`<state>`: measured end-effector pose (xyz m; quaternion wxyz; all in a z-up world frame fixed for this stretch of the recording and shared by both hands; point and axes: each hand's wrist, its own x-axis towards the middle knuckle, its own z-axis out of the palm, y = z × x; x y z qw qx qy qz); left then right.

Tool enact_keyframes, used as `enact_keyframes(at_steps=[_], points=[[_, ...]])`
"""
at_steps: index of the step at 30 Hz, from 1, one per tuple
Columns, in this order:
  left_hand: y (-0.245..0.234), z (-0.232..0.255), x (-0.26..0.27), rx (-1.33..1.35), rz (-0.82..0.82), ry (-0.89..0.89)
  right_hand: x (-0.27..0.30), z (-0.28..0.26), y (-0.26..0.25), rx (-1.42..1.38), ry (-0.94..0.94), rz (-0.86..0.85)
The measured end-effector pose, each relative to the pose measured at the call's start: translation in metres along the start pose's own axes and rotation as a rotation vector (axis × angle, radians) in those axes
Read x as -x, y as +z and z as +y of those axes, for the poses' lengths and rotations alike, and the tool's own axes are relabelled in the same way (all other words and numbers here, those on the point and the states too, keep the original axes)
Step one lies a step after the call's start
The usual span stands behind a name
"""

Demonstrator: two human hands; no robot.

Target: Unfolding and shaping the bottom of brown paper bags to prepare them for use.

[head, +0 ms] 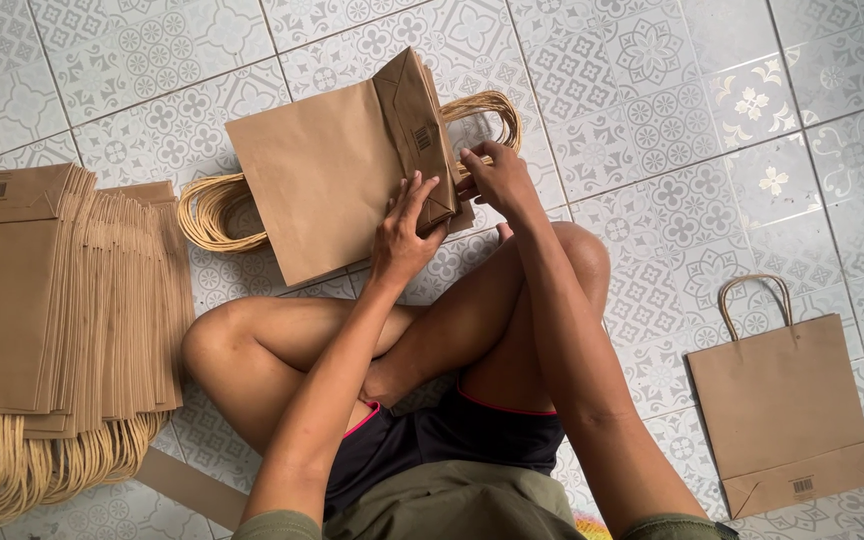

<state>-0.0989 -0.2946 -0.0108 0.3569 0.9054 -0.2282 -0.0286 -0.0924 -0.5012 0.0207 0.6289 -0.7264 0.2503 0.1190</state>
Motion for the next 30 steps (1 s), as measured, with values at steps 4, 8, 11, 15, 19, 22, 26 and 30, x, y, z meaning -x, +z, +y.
enact_keyframes(at_steps=[4, 8, 11, 15, 19, 22, 26, 30], points=[[-0.001, 0.002, 0.0, -0.029, -0.001, 0.029, 0.001, -0.004, -0.001, -0.088, 0.009, -0.036], [-0.002, 0.009, 0.004, -0.128, 0.034, 0.061, -0.004, 0.004, 0.001, -0.186, 0.008, -0.08], [-0.002, 0.006, 0.0, -0.092, 0.097, 0.067, -0.013, 0.017, 0.006, -0.073, -0.004, -0.016], [-0.017, 0.019, -0.006, 0.03, 0.228, 0.069, -0.031, 0.056, 0.008, 0.404, -0.113, 0.043], [-0.033, 0.033, -0.006, 0.095, 0.255, 0.045, -0.031, 0.059, 0.015, 0.478, -0.111, 0.06], [-0.038, 0.035, -0.006, 0.135, 0.244, -0.005, -0.032, 0.058, 0.013, 0.501, -0.063, 0.05], [-0.037, 0.031, 0.0, 0.142, 0.239, 0.026, -0.023, 0.053, 0.013, 0.456, -0.115, 0.062], [-0.037, 0.033, -0.002, 0.148, 0.249, 0.03, -0.013, 0.039, 0.01, 0.372, -0.104, 0.042]])
